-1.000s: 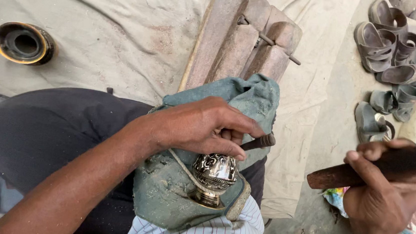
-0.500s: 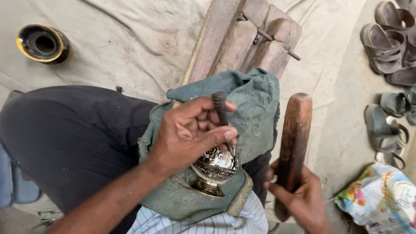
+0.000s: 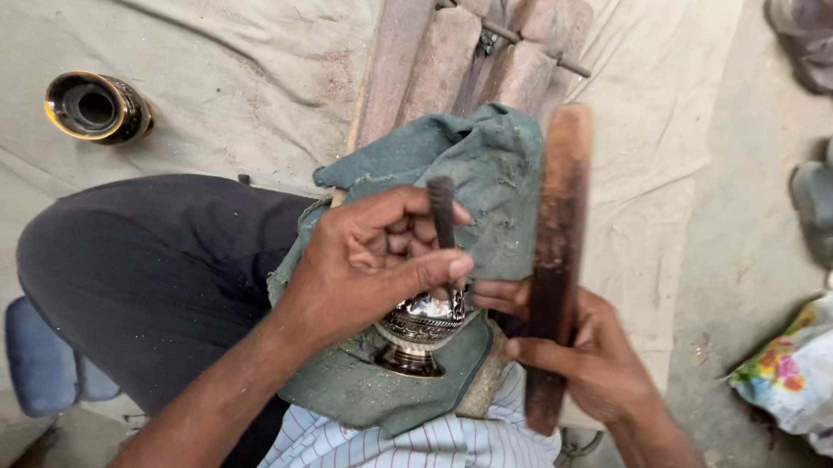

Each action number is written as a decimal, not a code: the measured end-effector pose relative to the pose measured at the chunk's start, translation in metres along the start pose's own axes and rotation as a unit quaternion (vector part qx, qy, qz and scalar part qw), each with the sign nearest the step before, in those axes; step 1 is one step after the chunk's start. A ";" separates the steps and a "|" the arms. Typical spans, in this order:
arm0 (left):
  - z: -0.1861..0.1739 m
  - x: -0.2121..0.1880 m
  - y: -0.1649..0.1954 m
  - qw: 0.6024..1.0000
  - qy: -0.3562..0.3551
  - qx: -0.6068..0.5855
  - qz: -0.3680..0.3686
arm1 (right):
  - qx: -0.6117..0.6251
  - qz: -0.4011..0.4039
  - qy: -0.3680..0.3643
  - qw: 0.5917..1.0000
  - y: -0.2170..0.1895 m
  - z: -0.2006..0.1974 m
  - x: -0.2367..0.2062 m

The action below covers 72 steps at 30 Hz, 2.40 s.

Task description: The person sits on the floor holding a small brass vessel on a sandbag on their lap, positions a metal punch against the vessel with one hand, and repeatedly strikes the punch with a wooden mallet using the other hand to shape or decorate the vessel surface. A second brass vessel rests on the cloth beside them.

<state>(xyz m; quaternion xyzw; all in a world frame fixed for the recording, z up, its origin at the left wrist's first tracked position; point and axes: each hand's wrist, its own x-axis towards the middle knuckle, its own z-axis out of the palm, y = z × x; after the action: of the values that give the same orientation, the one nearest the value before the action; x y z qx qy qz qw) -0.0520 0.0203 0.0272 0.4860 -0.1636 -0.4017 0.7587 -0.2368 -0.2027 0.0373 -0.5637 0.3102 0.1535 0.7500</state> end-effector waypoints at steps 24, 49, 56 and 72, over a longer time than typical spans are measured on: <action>0.025 0.025 0.052 0.876 -0.204 0.433 0.061 | -0.339 0.053 0.186 0.921 -0.031 -0.047 -0.040; 0.021 0.034 0.049 0.866 -0.214 0.444 -0.086 | -0.241 -0.035 0.191 0.951 -0.008 -0.049 -0.057; 0.019 0.034 0.041 0.863 -0.210 0.451 -0.091 | -0.335 0.051 0.171 0.925 -0.017 -0.071 -0.052; 0.016 0.040 0.039 0.878 -0.235 0.416 -0.025 | -0.320 0.055 0.208 0.923 -0.050 -0.050 -0.042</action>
<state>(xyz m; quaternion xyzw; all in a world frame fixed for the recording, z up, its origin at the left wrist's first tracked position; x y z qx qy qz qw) -0.0197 -0.0125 0.0633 0.6525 -0.4769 -0.4173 0.4155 -0.2542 -0.2604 0.0932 -0.7751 0.4240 0.1650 0.4384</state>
